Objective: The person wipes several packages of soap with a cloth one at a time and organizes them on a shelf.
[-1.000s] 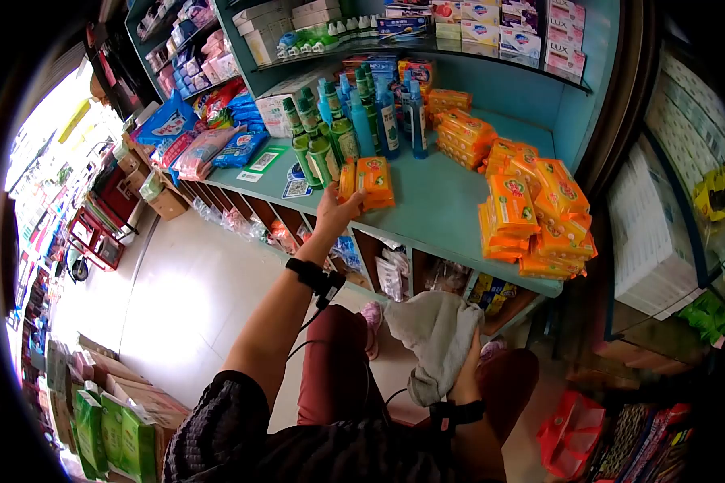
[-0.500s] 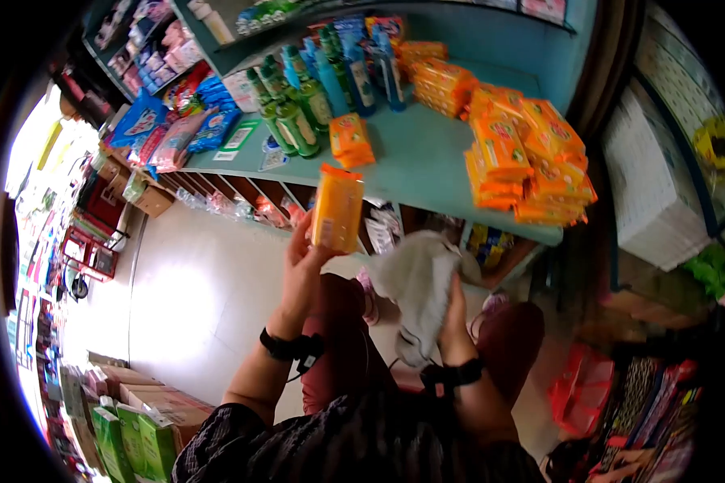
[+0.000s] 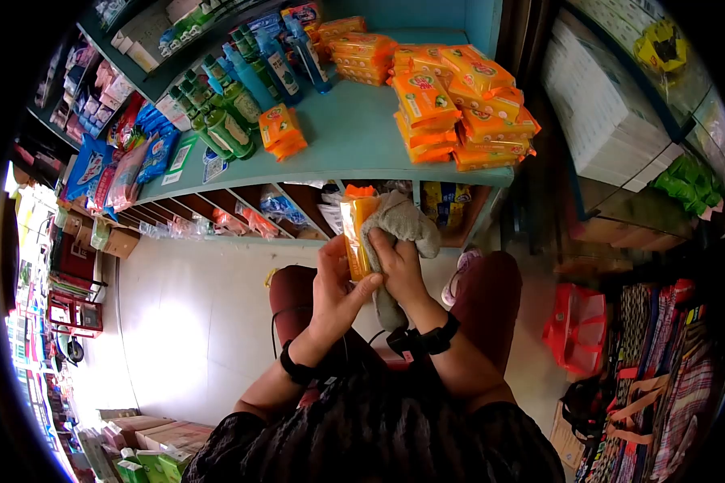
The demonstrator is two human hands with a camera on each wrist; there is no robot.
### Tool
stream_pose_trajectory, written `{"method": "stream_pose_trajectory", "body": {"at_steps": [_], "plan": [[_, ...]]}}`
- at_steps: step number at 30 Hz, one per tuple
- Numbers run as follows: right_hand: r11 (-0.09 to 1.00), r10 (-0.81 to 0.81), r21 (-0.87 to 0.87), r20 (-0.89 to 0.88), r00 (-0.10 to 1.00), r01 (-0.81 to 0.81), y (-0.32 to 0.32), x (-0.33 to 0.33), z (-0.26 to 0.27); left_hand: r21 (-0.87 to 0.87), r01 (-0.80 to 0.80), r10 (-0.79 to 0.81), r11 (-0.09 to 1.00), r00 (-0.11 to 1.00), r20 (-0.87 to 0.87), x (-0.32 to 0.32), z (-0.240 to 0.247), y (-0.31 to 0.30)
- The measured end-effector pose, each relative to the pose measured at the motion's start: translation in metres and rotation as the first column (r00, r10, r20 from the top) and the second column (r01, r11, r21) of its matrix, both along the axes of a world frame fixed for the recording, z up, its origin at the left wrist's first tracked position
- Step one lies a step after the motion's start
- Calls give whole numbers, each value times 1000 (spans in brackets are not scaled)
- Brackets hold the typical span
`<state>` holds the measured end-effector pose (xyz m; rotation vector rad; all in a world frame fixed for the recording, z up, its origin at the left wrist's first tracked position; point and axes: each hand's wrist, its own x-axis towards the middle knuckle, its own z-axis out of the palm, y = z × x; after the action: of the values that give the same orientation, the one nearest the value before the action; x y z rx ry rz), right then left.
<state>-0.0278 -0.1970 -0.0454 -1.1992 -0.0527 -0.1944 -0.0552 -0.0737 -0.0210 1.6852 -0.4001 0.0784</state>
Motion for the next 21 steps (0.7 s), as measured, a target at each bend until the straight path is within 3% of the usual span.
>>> {"method": "stream_pose_trajectory", "body": {"at_steps": [5, 8, 11, 12, 15, 16, 20, 21], "plan": [[998, -45, -38, -19, 999, 44, -10, 2, -1, -69, 8, -25, 998, 970, -243, -7, -1, -2], [990, -129, -51, 37, 991, 131, -16, 6, -10, -96, 104, -122, 990, 970, -209, -9, -6, 3], [991, -45, 117, -196, 979, 69, -23, 0, -10, -146, 143, -172, 979, 962, -213, -8, -12, 13], [981, -26, 185, -206, 978, 65, -21, -2, -12, -67, 124, -135, 990, 973, -186, -7, -8, 12], [990, 69, -124, 38, 997, -64, -32, -5, -10, 336, 136, -109, 932, 989, -99, -13, 11, 11], [997, 42, -60, 68, 997, -38, -32, -3, -8, 297, 119, -111, 947, 993, -43, -12, 12, 11], [986, 75, 148, 6, 997, -75, -35, -4, -4, 114, 323, -279, 940, 914, -294, -3, 21, 21], [970, 78, 235, -37, 996, -67, -36, -4, -2, 82, 334, -301, 939, 914, -274, -2, 19, 22]]}}
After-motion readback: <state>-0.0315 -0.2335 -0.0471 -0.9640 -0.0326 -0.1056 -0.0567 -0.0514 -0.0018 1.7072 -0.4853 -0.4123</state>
